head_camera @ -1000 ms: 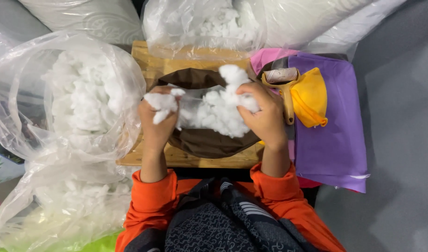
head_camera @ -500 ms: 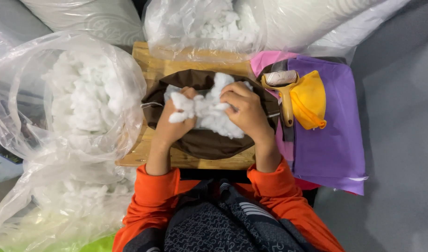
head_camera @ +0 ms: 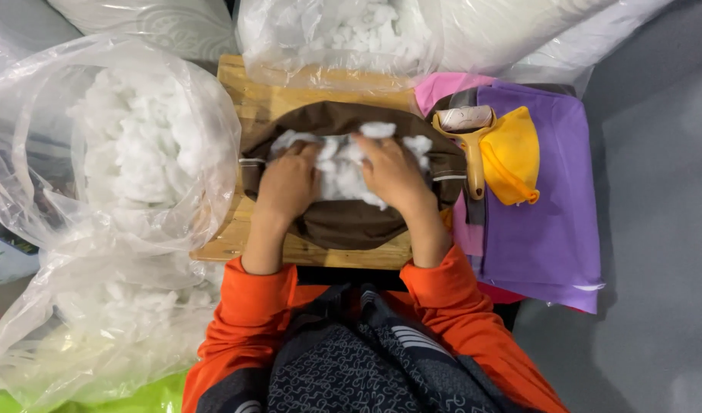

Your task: Stuffing a brown pillowcase with white fiberfill and then cleaning it with a lint roller.

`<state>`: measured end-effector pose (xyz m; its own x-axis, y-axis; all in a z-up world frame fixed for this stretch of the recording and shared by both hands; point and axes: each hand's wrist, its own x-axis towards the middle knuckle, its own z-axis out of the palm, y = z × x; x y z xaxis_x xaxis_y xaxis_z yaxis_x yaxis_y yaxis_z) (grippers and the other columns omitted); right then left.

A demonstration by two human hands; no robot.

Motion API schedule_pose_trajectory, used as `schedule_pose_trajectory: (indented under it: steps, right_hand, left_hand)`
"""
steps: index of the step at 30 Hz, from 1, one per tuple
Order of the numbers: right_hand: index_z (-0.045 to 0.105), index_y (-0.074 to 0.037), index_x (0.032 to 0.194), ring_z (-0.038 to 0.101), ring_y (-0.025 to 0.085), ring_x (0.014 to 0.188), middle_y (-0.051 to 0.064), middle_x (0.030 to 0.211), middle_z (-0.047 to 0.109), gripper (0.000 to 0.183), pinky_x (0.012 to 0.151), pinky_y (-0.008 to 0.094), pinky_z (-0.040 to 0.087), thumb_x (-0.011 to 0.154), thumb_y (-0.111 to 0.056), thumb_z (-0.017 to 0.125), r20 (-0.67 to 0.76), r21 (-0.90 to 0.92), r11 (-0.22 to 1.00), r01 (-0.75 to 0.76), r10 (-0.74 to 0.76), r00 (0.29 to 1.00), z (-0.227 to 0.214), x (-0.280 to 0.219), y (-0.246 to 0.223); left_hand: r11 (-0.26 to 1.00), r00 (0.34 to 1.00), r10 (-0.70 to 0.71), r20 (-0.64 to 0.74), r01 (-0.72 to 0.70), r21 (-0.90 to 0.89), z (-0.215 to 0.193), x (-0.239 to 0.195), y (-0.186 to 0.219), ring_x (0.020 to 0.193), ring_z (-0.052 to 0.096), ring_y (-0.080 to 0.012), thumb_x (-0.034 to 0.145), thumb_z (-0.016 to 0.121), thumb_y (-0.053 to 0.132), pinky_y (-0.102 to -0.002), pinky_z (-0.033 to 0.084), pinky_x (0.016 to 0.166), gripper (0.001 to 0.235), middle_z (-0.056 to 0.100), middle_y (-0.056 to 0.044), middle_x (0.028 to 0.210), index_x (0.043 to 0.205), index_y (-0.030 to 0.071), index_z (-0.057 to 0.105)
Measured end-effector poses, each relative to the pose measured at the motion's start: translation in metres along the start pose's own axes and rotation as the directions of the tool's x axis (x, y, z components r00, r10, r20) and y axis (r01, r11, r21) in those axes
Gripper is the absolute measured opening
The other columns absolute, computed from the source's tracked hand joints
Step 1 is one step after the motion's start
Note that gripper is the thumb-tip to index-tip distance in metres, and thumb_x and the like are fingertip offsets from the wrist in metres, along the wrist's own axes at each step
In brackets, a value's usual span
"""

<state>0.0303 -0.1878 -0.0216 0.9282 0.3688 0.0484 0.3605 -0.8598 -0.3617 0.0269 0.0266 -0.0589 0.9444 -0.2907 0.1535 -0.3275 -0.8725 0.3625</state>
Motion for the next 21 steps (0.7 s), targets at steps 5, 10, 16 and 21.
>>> schedule_pose_trajectory:
  steps: [5,10,16,21]
  right_hand:
    - [0.063,-0.012,0.139,0.066,0.049,0.112,0.031,0.125,0.062,0.042,0.091,0.054,0.054,0.097,-0.012,0.063,-0.120,0.118,0.983,0.142,-0.128,0.984,-0.050,-0.017,-0.013]
    - [0.067,-0.019,0.136,0.061,0.043,0.126,0.020,0.142,0.059,0.034,0.099,0.050,0.053,0.103,-0.013,0.062,-0.220,0.197,0.894,0.403,-0.361,0.906,-0.098,-0.063,-0.015]
    - [0.072,0.001,0.120,0.071,0.036,0.093,0.018,0.108,0.071,0.014,0.061,0.037,0.060,0.108,-0.006,0.068,-0.547,0.279,0.954,0.107,0.067,0.835,-0.087,-0.089,0.059]
    - [0.066,0.005,0.130,0.055,0.054,0.124,0.037,0.125,0.063,0.055,0.104,0.063,0.044,0.114,-0.040,0.038,-0.025,0.457,0.836,-0.305,0.355,0.935,-0.054,-0.068,0.079]
  left_hand:
    - [0.998,0.996,-0.054,-0.070,0.056,0.023,-0.039,-0.021,0.020,0.082,0.073,-0.0424,0.082,0.071,0.019,-0.049,0.058,0.071,0.044,0.067,-0.019,0.097,0.125,0.009,0.063]
    - [0.990,0.970,0.094,-0.226,-0.114,-0.080,-0.101,-0.051,0.046,0.104,0.068,-0.0431,0.074,0.081,0.013,-0.049,0.058,0.086,0.071,0.059,-0.016,0.136,0.141,0.014,0.059]
    - [0.911,0.915,-0.015,-0.403,-0.154,-0.382,-0.100,-0.080,0.015,0.126,0.055,-0.0458,0.076,0.078,0.002,-0.050,0.044,0.108,0.066,0.055,-0.021,0.140,0.139,0.007,0.061]
    - [0.533,0.837,-0.546,-0.009,0.340,-0.775,-0.056,-0.077,-0.013,0.139,0.041,-0.0544,0.106,0.052,0.040,-0.061,0.037,0.114,0.063,0.044,-0.036,0.149,0.158,0.009,0.033]
